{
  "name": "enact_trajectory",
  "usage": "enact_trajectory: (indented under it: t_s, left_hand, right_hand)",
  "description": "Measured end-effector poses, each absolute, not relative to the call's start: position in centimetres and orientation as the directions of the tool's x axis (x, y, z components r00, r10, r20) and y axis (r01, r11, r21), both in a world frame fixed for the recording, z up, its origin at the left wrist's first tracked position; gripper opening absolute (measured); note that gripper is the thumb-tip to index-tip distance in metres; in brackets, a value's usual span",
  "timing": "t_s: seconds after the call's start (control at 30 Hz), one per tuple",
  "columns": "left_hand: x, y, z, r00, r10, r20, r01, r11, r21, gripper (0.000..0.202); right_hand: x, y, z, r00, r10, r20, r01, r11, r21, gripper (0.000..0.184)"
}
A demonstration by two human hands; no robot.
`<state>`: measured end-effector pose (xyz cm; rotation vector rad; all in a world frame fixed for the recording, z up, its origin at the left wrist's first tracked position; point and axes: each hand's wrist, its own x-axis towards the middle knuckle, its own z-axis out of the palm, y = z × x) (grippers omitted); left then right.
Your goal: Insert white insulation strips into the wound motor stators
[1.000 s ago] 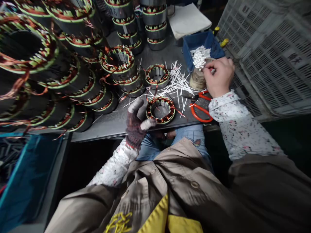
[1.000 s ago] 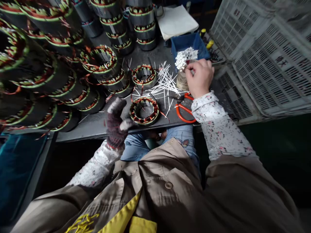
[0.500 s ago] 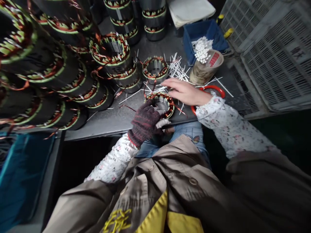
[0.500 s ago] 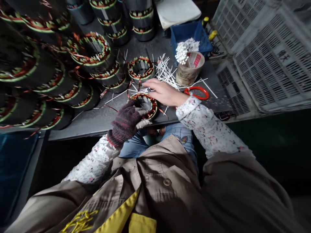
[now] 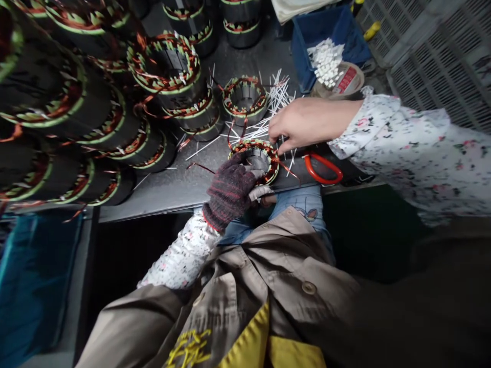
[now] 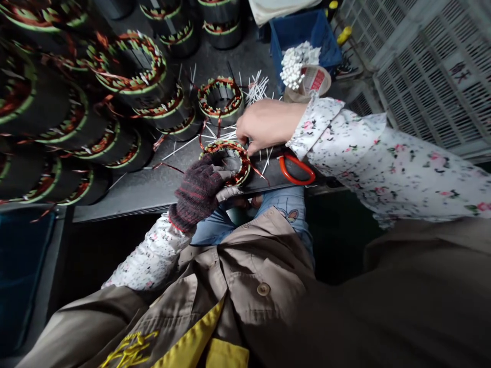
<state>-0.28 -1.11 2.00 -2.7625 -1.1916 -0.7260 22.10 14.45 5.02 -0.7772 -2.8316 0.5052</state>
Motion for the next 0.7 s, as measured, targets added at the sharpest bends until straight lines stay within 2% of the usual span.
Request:
enact_trajectory:
  t_s: [0.07,0.2,0.27,0.33,0.4,0.53,0.7]
  left_hand:
    - [-0.2,-1.1,1.9,0.592,0.695,0.407,0.699,-0.695,0.171,0.043]
    - [-0.2,-1.0,1.7,0.55,0.728,0.408,0.728,-0.658,0.193,0.045]
    - [-0.3,-1.0,1.7,0.55,0.731,0.404,0.728,-0.657,0.196,0.047]
    - [-0.3,-0.9,1.7,0.561,0.728,0.394,0.716,-0.666,0.21,0.048]
    - [-0.3,-0.9,1.7,0.565,0.732,0.379,0.711,-0.666,0.226,0.047]
    - [-0.4,-0.9,1.6,0.568,0.735,0.371,0.716,-0.663,0.219,0.041]
    - [-0.5,-0.8,1.2,0.576,0.715,0.397,0.676,-0.689,0.261,0.044]
  right_hand:
    - [21.9,13.4,5.6,-0.854,0.516,0.064,0.479,0.83,-0.285,0.045]
    - [21.9,10.0,7.3,-0.826,0.564,0.009,0.564,0.825,0.034,0.038]
    - [22.4,9.1,7.4,-0.798,0.603,0.002,0.601,0.795,0.085,0.038]
    - [23.2,9.2,6.8,-0.795,0.606,0.021,0.607,0.795,0.009,0.041]
    - [23.9,10.1,5.8,-0.805,0.592,0.036,0.585,0.802,-0.117,0.046]
    - [24.2,12.1,3.8,-0.809,0.588,-0.001,0.564,0.775,-0.283,0.054]
    - [23.5,12.6,3.8,-0.77,0.638,-0.023,0.572,0.673,-0.469,0.053]
